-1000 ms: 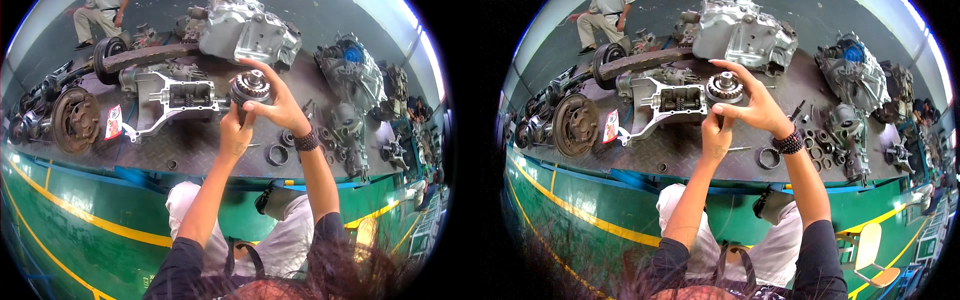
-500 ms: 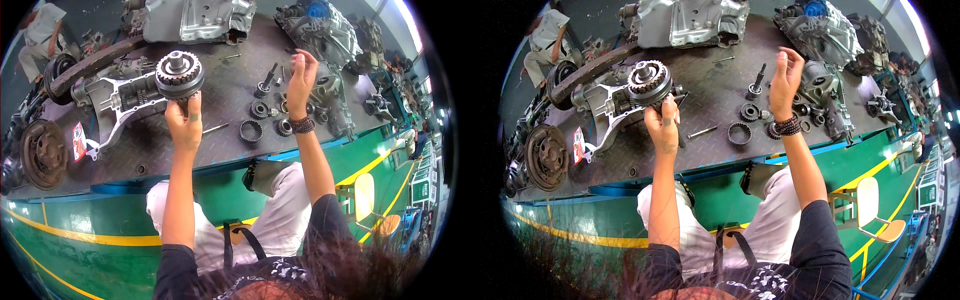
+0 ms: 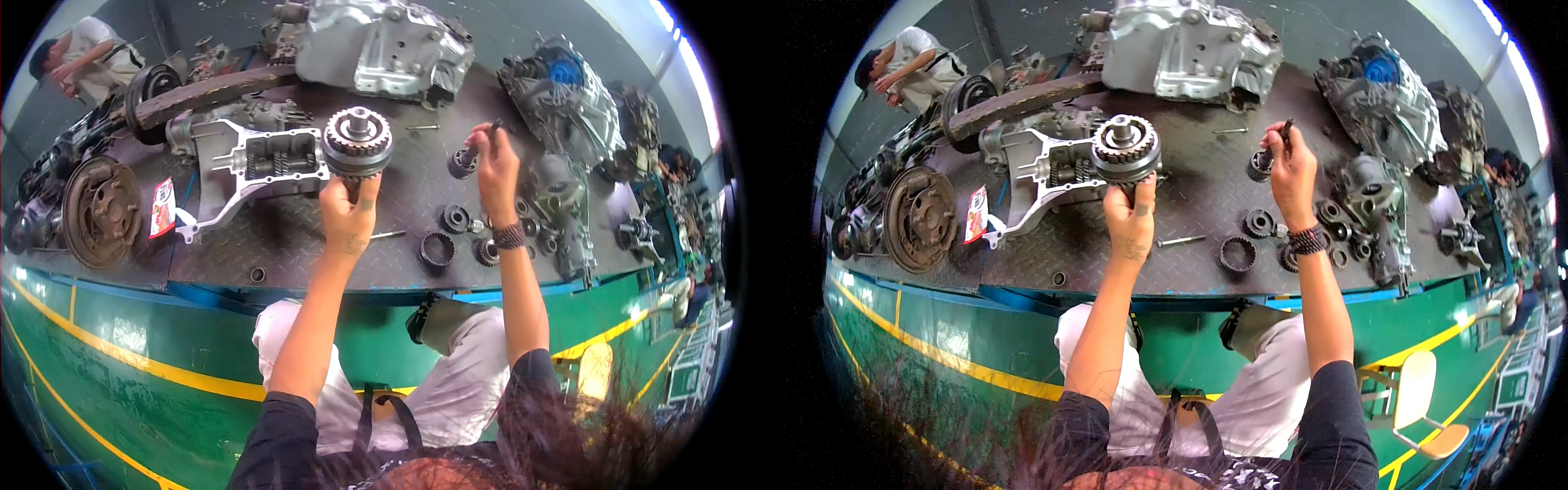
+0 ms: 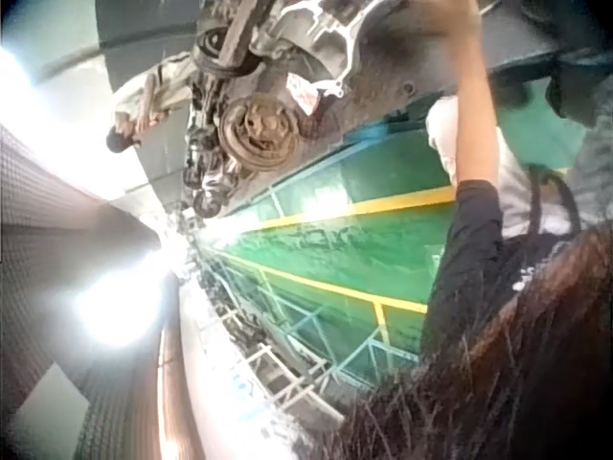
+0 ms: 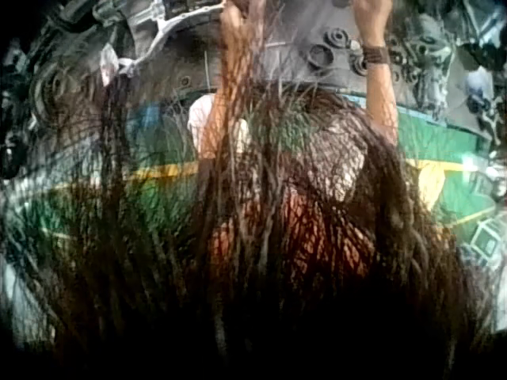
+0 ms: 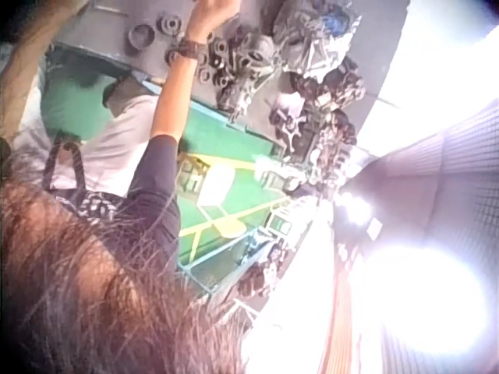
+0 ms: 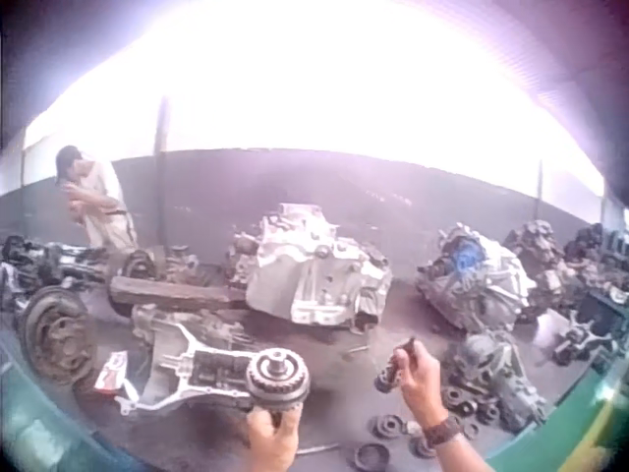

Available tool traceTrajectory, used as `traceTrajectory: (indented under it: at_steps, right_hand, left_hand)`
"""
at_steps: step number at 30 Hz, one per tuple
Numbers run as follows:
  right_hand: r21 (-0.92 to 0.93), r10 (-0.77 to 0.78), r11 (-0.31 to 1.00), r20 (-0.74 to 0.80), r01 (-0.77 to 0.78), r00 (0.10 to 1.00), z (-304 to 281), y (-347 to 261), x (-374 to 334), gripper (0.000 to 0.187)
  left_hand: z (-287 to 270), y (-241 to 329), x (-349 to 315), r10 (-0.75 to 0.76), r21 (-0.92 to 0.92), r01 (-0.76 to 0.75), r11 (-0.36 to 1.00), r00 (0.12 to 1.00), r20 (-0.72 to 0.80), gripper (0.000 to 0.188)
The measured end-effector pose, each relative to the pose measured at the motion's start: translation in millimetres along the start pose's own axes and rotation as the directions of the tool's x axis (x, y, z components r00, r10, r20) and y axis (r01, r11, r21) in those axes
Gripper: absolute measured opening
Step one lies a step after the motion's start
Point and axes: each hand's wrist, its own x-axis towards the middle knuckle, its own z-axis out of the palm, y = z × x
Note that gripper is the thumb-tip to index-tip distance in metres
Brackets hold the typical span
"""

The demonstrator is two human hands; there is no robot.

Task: The person assembles a transmission shaft by fitting gears and rings onto the shaft by hand, sets the assembled shaft on the table, and rubs their hands together.

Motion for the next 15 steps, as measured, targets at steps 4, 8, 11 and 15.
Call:
traceTrajectory:
  at_steps: [4, 8, 11, 15]
  right_hand:
    - [0.34, -0.145, 0.932, 0.019, 0.13, 0.989, 11.9, -111.2, 55.1, 0.022]
    - [0.601, -0.241, 0.79, 0.123, 0.121, 0.963, 20.4, -188.6, 97.1, 0.025]
    - [0.6, -0.159, 0.798, 0.281, -0.045, 0.946, 31.5, -236.9, 94.8, 0.024]
    - [0.52, -0.061, 0.839, 0.386, -0.162, 0.92, 52.9, -240.7, 89.6, 0.023]
  left_hand:
    - [-5.2, 1.0, 0.3, 0.026, 0.027, -0.025, 0.999, 0.999, -0.027, 0.021]
    - [3.9, 3.6, 2.2, 0.078, 0.065, -0.073, 0.995, 0.994, -0.079, 0.041]
    - [0.6, -0.3, 2.0, 0.018, 0.136, -0.009, 0.991, 0.998, -0.066, 0.05]
    - [-0.2, -7.0, 2.2, 0.046, 0.149, -0.034, 0.988, 0.996, -0.074, 0.052]
